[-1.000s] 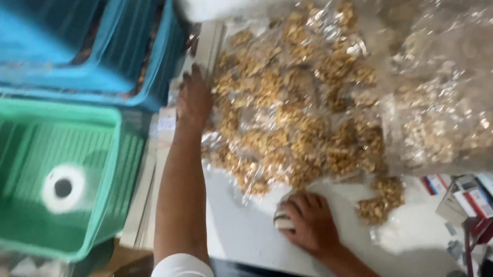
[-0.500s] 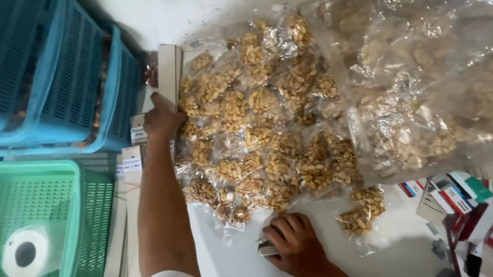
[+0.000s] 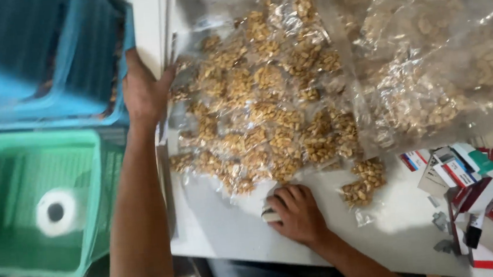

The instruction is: Stapling small plastic bags containing nuts onto cardboard strips for retail display.

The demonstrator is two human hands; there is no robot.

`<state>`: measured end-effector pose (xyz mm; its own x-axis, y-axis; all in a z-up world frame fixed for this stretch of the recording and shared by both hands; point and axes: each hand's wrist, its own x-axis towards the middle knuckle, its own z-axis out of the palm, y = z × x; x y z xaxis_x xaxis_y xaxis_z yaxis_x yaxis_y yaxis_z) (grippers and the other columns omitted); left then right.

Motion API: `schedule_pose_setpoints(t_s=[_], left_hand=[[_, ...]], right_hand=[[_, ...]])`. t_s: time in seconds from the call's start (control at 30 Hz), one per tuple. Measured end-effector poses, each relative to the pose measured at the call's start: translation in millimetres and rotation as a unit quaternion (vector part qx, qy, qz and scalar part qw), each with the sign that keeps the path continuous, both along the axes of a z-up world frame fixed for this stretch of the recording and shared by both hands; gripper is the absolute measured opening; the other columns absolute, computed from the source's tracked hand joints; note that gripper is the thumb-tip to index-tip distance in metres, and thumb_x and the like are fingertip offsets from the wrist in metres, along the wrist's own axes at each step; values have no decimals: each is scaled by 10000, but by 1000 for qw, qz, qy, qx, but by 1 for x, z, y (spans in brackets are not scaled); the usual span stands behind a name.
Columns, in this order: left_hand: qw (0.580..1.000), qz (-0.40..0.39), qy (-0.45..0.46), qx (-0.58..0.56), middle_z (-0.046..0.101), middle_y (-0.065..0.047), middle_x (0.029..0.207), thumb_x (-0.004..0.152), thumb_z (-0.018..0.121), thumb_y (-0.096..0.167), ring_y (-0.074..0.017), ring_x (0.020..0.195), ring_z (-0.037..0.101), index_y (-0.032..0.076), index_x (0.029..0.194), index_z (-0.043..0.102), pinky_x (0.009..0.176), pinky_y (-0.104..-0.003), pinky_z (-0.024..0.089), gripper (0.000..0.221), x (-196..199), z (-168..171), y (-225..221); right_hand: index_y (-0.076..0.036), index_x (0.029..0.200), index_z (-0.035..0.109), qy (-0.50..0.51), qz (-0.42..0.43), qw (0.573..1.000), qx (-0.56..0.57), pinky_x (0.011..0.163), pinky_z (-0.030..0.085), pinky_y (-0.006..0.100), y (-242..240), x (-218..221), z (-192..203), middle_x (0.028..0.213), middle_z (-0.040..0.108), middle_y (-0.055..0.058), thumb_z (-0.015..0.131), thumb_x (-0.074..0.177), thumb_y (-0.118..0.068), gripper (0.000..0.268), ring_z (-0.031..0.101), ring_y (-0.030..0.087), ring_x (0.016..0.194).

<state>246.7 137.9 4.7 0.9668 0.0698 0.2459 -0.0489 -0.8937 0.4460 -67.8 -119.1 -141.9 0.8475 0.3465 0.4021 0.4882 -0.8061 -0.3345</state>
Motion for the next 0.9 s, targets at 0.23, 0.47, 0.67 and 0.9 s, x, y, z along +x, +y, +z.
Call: schedule_pose_setpoints(t_s=[0.23, 0.47, 0.67, 0.9], left_hand=[[905, -285, -177, 261, 646, -171, 1077, 789, 817, 312, -390, 1037, 622, 64, 1266, 551, 899, -533, 487, 600, -113, 48, 35], [757, -468, -163, 425, 695, -90, 1078, 611, 852, 249, -343, 1203, 616, 256, 964, 699, 1100, -618, 389, 384, -233, 84, 18], [683, -500, -98, 523, 516, 33, 1397, 555, 959, 329, -269, 1445, 371, 285, 895, 723, 1275, -544, 206, 416, -243, 31, 26], [727, -385, -68, 565, 449, -45, 1551, 795, 811, 365, -384, 1472, 370, 375, 1211, 688, 1216, -634, 280, 434, -262, -32, 34]], right_hand=[[-177, 1106, 657, 32, -11, 999, -12, 878, 501, 480, -4, -2, 4, 1061, 618, 56, 868, 725, -345, 466, 612, 300, 1035], [-151, 1104, 674, 17, -14, 1000, -4, 882, 529, 510, -4, -6, 6, 1043, 622, 68, 856, 743, -285, 425, 638, 311, 1047], [-176, 1160, 653, -10, -36, 999, 3, 872, 523, 488, -3, -8, -4, 1007, 627, 31, 854, 713, -253, 496, 641, 287, 1045], [-166, 1002, 687, -79, 12, 993, 91, 816, 536, 428, -8, -5, -18, 817, 622, 10, 775, 726, -126, 293, 662, 251, 835]])
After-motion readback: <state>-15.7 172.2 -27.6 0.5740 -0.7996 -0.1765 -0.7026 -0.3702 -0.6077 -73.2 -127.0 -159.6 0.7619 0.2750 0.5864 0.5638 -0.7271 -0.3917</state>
